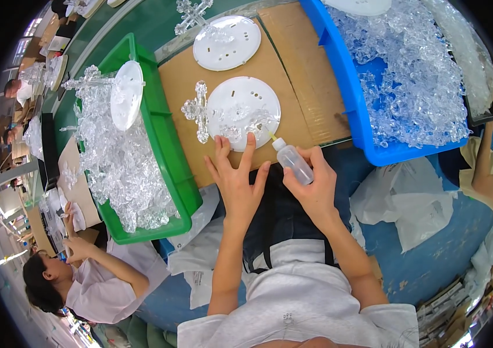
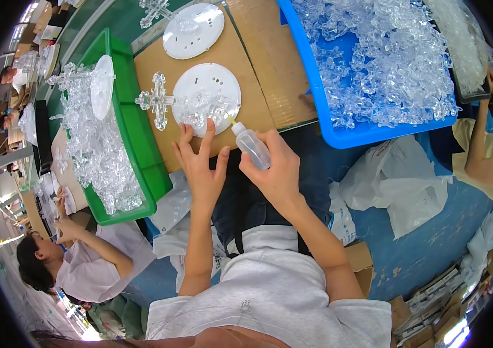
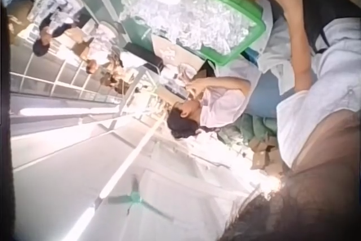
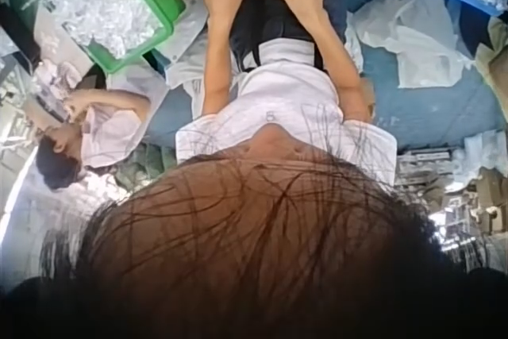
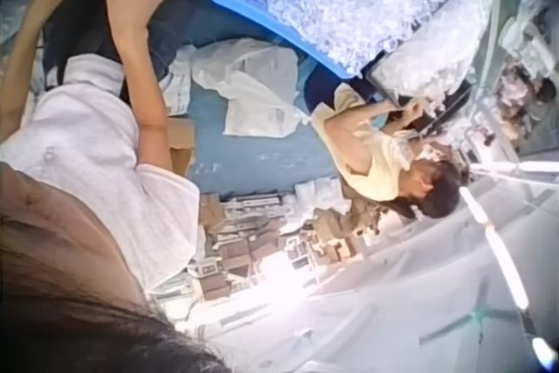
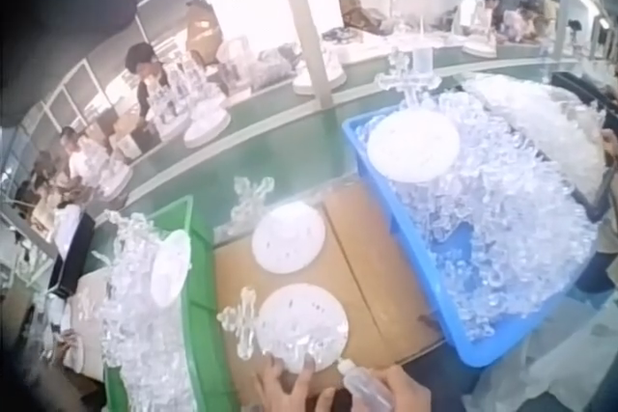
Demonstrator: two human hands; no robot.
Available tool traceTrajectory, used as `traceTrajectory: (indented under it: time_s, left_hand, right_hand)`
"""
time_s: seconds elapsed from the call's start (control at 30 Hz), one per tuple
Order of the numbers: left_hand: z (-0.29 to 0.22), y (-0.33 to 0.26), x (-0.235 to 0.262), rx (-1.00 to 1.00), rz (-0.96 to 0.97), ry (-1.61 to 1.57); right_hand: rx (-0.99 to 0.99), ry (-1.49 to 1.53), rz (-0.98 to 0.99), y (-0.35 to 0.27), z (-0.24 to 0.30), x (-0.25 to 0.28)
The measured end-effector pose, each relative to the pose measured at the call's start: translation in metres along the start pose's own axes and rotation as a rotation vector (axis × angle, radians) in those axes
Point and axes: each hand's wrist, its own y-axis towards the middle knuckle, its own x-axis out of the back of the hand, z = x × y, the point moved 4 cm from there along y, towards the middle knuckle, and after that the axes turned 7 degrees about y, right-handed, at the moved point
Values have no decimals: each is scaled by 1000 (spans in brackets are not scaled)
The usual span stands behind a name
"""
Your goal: Gluing decorative plastic crystal components onto a circular white light fixture base at a factory assembly line.
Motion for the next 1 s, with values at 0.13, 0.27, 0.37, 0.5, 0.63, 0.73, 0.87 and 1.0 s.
traceTrajectory:
  time_s: [0.13, 0.27, 0.37, 0.5, 0.63, 0.73, 0.87, 1.0]
  left_hand:
    - [-1, 1, 1, 3, 2, -9]
    - [3, 0, -1, 7, 33, -35]
    - [2, 1, -1, 2, 24, -39]
    - [4, 1, 1, 2, 38, -67]
    - [5, 2, 3, 13, 50, -113]
    - [6, 3, 5, 16, 53, -144]
    - [6, 4, 8, 12, 71, -155]
    - [6, 4, 10, 5, 71, -142]
  right_hand:
    - [33, 5, -5, 2, 0, -1]
    - [-7, 8, 31, -5, -1, -2]
    - [-28, 46, 46, -11, -1, -3]
    - [-24, 56, 43, -18, -6, -9]
    - [16, 57, 29, -20, -6, -11]
    - [21, 57, 31, -22, -7, -12]
    - [-7, 95, 12, -21, -5, -14]
    - [-23, 107, 2, -21, -7, -22]
